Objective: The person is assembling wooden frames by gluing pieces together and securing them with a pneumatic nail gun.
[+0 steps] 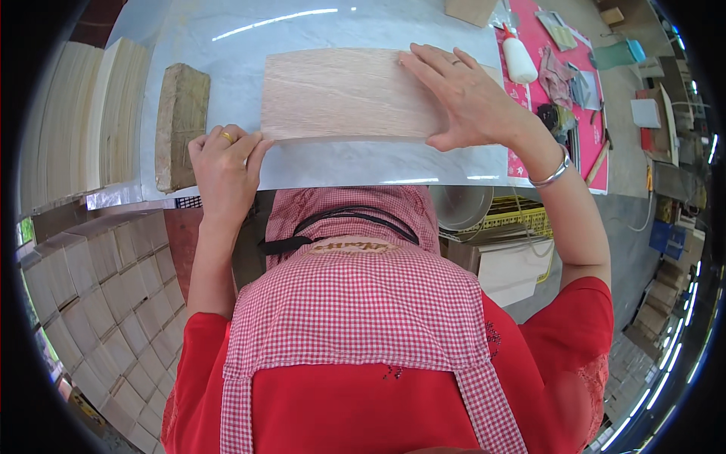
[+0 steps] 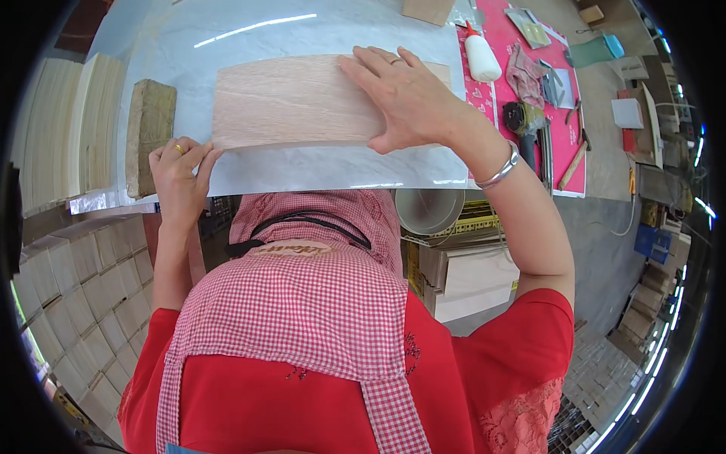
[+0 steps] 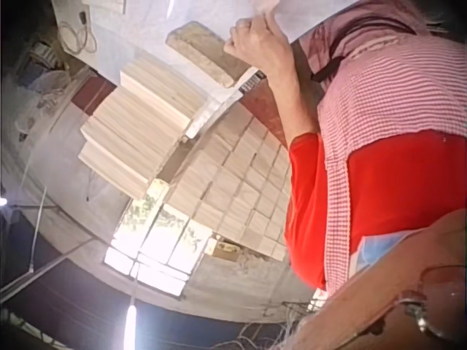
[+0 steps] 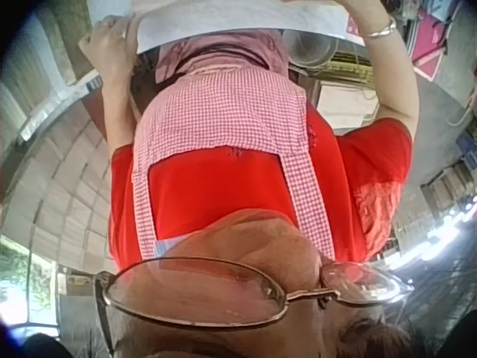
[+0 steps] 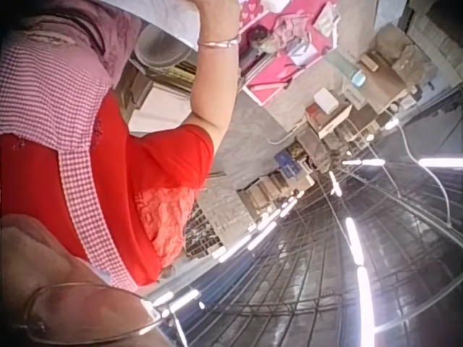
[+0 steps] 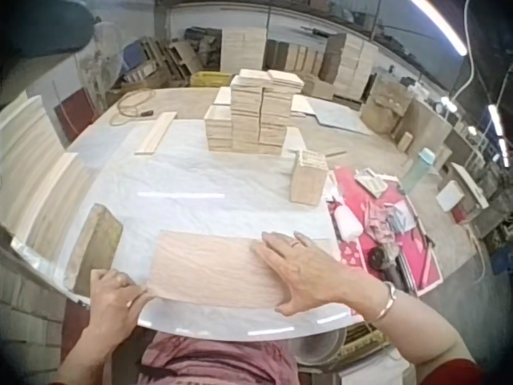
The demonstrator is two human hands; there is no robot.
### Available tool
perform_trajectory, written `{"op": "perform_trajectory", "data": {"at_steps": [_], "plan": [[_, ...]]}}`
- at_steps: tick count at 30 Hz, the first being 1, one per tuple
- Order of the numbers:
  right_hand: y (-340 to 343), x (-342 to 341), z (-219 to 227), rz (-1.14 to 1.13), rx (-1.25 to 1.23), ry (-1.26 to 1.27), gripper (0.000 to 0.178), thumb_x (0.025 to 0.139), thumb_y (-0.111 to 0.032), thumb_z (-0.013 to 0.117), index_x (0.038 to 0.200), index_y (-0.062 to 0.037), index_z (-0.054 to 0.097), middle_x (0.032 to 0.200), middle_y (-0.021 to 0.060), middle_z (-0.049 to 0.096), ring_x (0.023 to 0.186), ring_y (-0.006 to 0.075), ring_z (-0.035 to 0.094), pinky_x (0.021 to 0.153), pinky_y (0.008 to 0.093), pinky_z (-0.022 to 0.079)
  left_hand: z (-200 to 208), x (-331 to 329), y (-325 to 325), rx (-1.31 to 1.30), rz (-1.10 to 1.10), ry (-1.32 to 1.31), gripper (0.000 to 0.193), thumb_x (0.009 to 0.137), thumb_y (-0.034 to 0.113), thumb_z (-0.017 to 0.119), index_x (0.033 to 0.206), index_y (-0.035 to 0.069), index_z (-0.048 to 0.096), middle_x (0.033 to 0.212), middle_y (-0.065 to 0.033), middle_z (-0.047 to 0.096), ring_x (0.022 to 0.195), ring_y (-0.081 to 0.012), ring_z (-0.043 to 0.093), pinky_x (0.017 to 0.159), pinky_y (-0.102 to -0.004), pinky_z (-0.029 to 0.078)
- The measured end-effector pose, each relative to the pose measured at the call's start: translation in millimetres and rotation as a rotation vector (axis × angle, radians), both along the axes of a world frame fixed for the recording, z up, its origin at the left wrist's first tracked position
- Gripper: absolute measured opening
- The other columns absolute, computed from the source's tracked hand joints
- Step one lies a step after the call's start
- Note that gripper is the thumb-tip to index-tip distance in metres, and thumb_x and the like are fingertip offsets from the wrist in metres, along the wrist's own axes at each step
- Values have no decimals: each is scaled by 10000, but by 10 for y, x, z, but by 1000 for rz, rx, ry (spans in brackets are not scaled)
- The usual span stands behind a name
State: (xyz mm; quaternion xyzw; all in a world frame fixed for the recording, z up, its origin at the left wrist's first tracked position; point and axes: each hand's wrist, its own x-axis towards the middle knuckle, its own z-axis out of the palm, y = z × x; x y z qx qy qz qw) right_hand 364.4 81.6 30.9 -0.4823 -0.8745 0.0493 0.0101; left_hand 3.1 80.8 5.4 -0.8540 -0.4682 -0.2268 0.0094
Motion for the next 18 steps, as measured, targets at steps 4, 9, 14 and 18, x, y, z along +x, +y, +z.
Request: {"op": "perform_trajectory", "data": {"at_steps": [4, 9, 14, 18], "plan": [[-160, 151, 14, -80, 232, 160, 785, 733, -295, 821, 1389, -46, 469, 1354, 172, 524, 1253, 334, 515, 1080, 458, 402, 10, -5, 17, 8, -14, 16, 129, 820, 193, 769, 847, 71, 736, 764, -11, 611, 762, -187, 575, 791, -369, 360], [-792, 587, 111, -572, 159, 486, 221, 844, -60, 737, 1047, 11, 688, 973, 143, 688, 877, 237, 672, 757, 321, 519, -16, -27, -16, -2, 11, 22, 159, 816, 215, 779, 855, 67, 734, 782, -23, 615, 784, -200, 582, 806, -371, 364], [-1166, 566, -70, -683, 88, 516, 133, 833, -36, 732, 938, 28, 682, 814, 128, 677, 700, 200, 659, 619, 304, 493, 60, -18, 17, -48, -6, 45, 175, 814, 220, 784, 870, 62, 733, 795, -37, 617, 806, -215, 588, 817, -372, 367], [-1155, 533, -172, -679, 83, 501, 122, 827, -48, 739, 906, 30, 687, 770, 122, 676, 663, 202, 653, 596, 312, 486, 37, -24, 12, -136, 36, 27, 172, 817, 203, 781, 885, 51, 736, 801, -50, 620, 818, -222, 590, 823, -371, 370]]}}
